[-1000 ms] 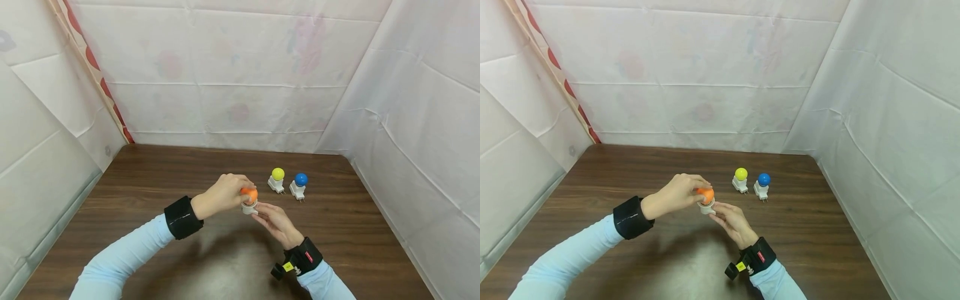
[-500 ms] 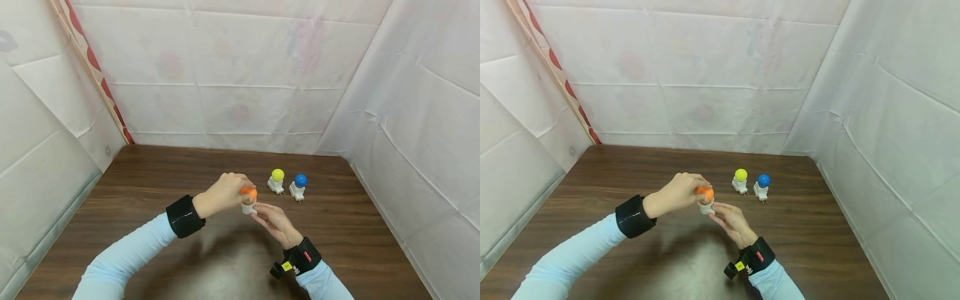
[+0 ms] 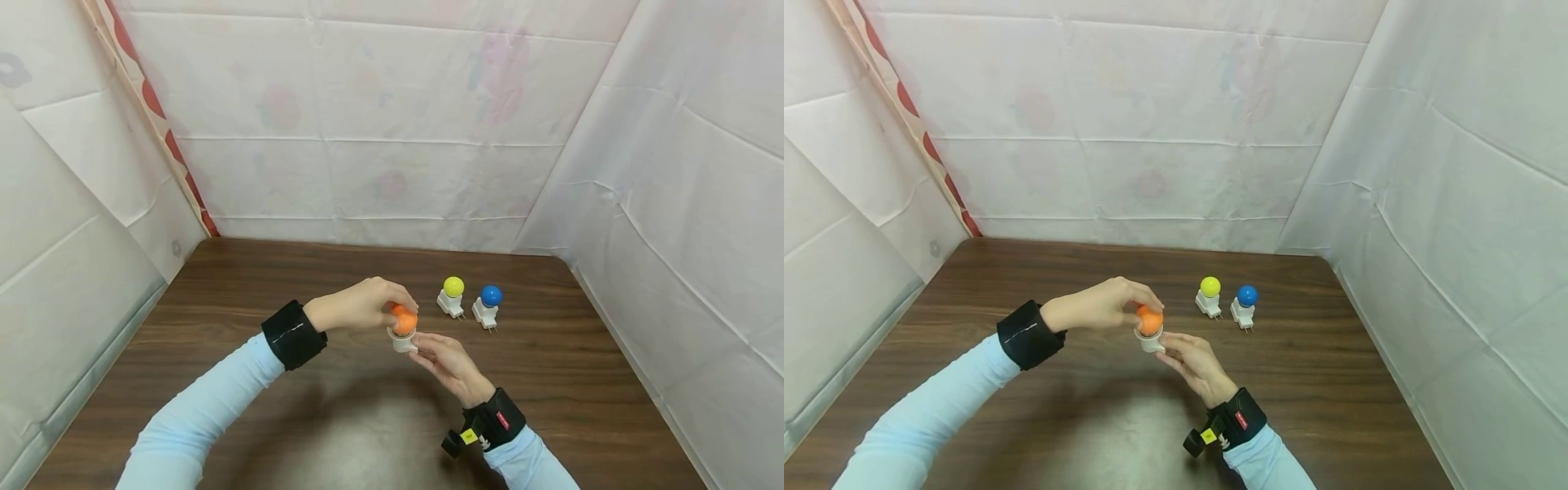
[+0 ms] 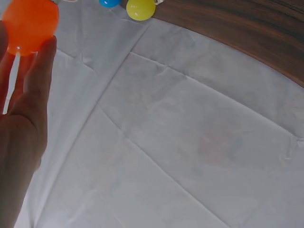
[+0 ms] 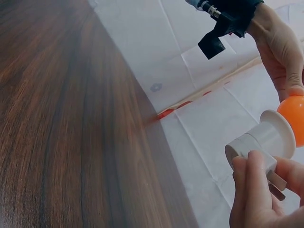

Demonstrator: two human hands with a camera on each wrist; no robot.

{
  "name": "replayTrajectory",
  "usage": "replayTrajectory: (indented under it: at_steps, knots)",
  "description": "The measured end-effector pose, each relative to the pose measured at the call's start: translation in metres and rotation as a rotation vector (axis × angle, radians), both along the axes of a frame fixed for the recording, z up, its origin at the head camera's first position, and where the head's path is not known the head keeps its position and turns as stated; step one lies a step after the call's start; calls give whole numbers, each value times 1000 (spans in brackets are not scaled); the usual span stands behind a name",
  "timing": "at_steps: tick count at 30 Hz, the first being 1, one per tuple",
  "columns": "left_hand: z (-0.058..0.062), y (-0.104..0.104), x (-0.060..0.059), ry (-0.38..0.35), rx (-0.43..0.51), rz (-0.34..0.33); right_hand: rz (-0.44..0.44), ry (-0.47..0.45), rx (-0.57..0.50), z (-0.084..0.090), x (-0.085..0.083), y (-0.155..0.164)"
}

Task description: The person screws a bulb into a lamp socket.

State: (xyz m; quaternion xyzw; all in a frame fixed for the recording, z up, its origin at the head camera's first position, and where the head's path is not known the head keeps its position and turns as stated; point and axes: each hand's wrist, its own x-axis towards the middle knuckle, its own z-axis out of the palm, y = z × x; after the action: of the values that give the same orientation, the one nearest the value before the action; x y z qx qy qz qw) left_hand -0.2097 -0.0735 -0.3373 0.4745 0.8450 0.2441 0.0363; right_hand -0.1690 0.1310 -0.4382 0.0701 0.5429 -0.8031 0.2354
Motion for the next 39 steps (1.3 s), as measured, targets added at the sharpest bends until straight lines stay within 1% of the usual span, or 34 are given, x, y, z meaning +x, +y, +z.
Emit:
replayTrajectory:
  at_steps: [2,5,8,10,13,15,18,21,24,26,32,39]
  knots:
    - [1,-1,-2,-18,0,-27,0,2,10,0,0,0]
    - [0,-2,-4,-25,4,-50,-3,-3,21,0,0,1]
    - [-1,-1,-5,-25,19,-45,0,-7,22,0,1,1]
    - [-3,0,-5,-7,24,-31,1,-8,20,0,1,2]
    - [-6,2,-3,36,28,-15,-3,-11,8,-2,1,2]
    - [-8,3,-2,89,23,-8,-4,-10,-10,-3,0,1]
    - [-7,5,1,153,17,3,-5,2,-26,-4,-1,1]
    - [-6,6,3,207,18,37,-12,8,-37,-3,-3,1]
    - [-7,6,3,220,31,77,-17,2,-49,-2,-4,1]
    - [-7,6,3,223,36,90,-22,-4,-61,-2,-4,2]
    - [-4,8,2,234,32,68,-25,-3,-51,-1,-5,3]
    - [-1,10,3,228,10,68,-21,7,-44,1,-7,4]
